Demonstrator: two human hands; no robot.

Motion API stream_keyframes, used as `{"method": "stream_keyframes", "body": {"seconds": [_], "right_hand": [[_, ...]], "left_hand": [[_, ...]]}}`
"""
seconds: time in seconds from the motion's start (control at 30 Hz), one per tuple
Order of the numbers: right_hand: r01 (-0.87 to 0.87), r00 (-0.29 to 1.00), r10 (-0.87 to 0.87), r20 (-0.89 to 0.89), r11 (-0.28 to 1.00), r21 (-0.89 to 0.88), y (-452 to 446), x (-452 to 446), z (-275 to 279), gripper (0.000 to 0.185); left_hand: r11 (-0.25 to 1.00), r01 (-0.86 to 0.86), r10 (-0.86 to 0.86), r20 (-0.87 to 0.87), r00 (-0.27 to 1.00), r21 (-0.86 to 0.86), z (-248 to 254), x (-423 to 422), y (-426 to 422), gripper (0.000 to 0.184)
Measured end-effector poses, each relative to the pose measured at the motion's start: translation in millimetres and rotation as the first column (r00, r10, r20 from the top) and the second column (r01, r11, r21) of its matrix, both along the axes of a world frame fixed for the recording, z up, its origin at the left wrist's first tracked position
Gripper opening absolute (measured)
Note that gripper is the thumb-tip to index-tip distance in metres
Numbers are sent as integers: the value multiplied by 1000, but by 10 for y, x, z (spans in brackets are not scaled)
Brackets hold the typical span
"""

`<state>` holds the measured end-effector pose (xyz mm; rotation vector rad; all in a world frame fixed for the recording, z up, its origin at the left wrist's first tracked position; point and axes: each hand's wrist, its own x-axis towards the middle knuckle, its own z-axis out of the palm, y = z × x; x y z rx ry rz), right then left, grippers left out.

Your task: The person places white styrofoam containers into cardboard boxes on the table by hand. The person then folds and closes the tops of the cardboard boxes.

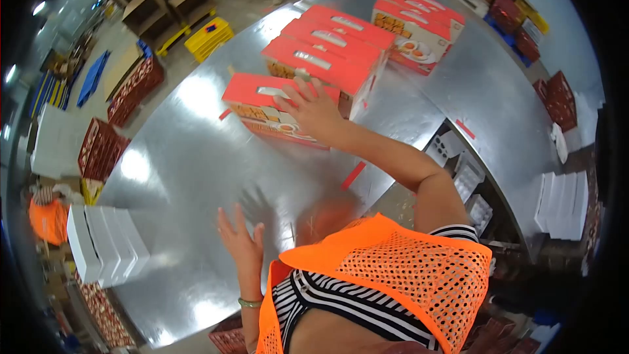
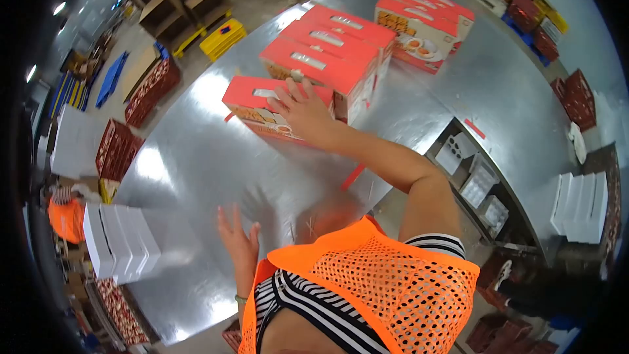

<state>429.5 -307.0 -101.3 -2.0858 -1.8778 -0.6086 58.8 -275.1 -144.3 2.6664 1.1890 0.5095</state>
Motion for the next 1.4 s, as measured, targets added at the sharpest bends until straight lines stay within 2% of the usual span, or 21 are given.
{"method": "stream_keyframes", "body": {"seconds": [0.07, 0.1, 0.17, 0.2, 0.27, 0.43, 0.5, 0.53, 0.6, 0.7, 0.8, 0.87, 0.93, 1.1, 1.17, 1.2, 1.23, 1.27, 1.3, 1.33, 1.4], "right_hand": [[122, 990, -123, 71, 992, 12, -52, 87, -89, 66], [125, 988, -126, 87, 992, 13, -84, 84, -118, 66], [226, 966, -226, 124, 974, 14, -140, 31, -158, 66], [216, 967, -216, 133, 976, 17, -176, 16, -154, 66], [179, 980, -174, 98, 983, -42, -314, 32, -142, 69], [131, 990, -132, -56, 991, -20, -591, 173, -218, 78], [108, 990, -108, -94, 994, 2, -629, 210, -268, 83], [103, 987, -101, -124, 995, 12, -636, 229, -300, 81], [93, 983, -86, -161, 995, 35, -558, 332, -327, 79], [59, 982, -35, -186, 991, 124, -488, 349, -441, 73], [132, 978, -106, -177, 981, 141, -298, 559, -467, 67], [122, 985, -76, -155, 941, 315, -86, 729, -616, 63], [159, 982, -116, -149, 934, 318, 5, 807, -573, 64], [165, 985, -138, -107, 935, 313, 21, 937, -608, 69], [70, 990, -46, -135, 982, 177, -110, 939, -504, 75], [60, 988, -34, -149, 983, 175, -209, 932, -406, 75], [-14, 936, 81, -342, 981, 196, -346, 951, -299, 76], [-85, 834, 195, -516, 969, 231, -462, 973, -223, 78], [-41, 853, 165, -494, 967, 253, -586, 1015, -208, 80], [0, 872, 135, -471, 961, 276, -727, 1104, -217, 82], [107, 893, 24, -449, 958, 265, -997, 1371, -272, 83]], "left_hand": [[973, 99, -101, 1, 995, -208, -8, 152, -59, 81], [973, 106, -105, 17, 994, -207, -25, 259, -40, 81], [846, 222, -69, 313, 947, -485, -61, 525, 83, 76], [849, 218, -60, 323, 945, -482, -133, 663, 204, 76], [472, 330, 265, 488, 831, -818, -309, 1017, 464, 82], [314, 413, 447, 516, 730, -855, -90, 2110, 829, 90], [-63, 643, 466, 547, 695, -763, -494, 2558, 1092, 91], [-41, 651, 480, 557, 678, -758, -410, 2713, 987, 91], [187, 612, 512, 608, 607, -768, -168, 3040, 698, 91], [235, 542, 459, 584, 670, -807, -103, 3083, 848, 87], [139, 557, 439, 555, 707, -819, 1, 3317, 991, 85], [128, 539, 420, 537, 731, -833, -115, 3533, 1140, 87], [185, 469, 466, 497, 732, -864, 79, 3741, 1050, 94], [150, 350, 455, 379, 806, -925, 129, 3770, 1138, 90], [176, 296, 354, 340, 871, -939, 226, 3660, 1092, 86], [226, 186, 321, 253, 912, -956, 324, 3589, 1074, 78], [226, 166, 346, 239, 907, -960, 386, 3508, 994, 78], [433, 194, 311, 348, 884, -880, 567, 3436, 872, 75], [621, 210, 251, 446, 859, -755, 808, 3371, 736, 72], [691, 303, 183, 564, 805, -656, 1194, 3306, 524, 67], [645, 565, 53, 768, 638, -514, 1914, 3144, 155, 57]]}}
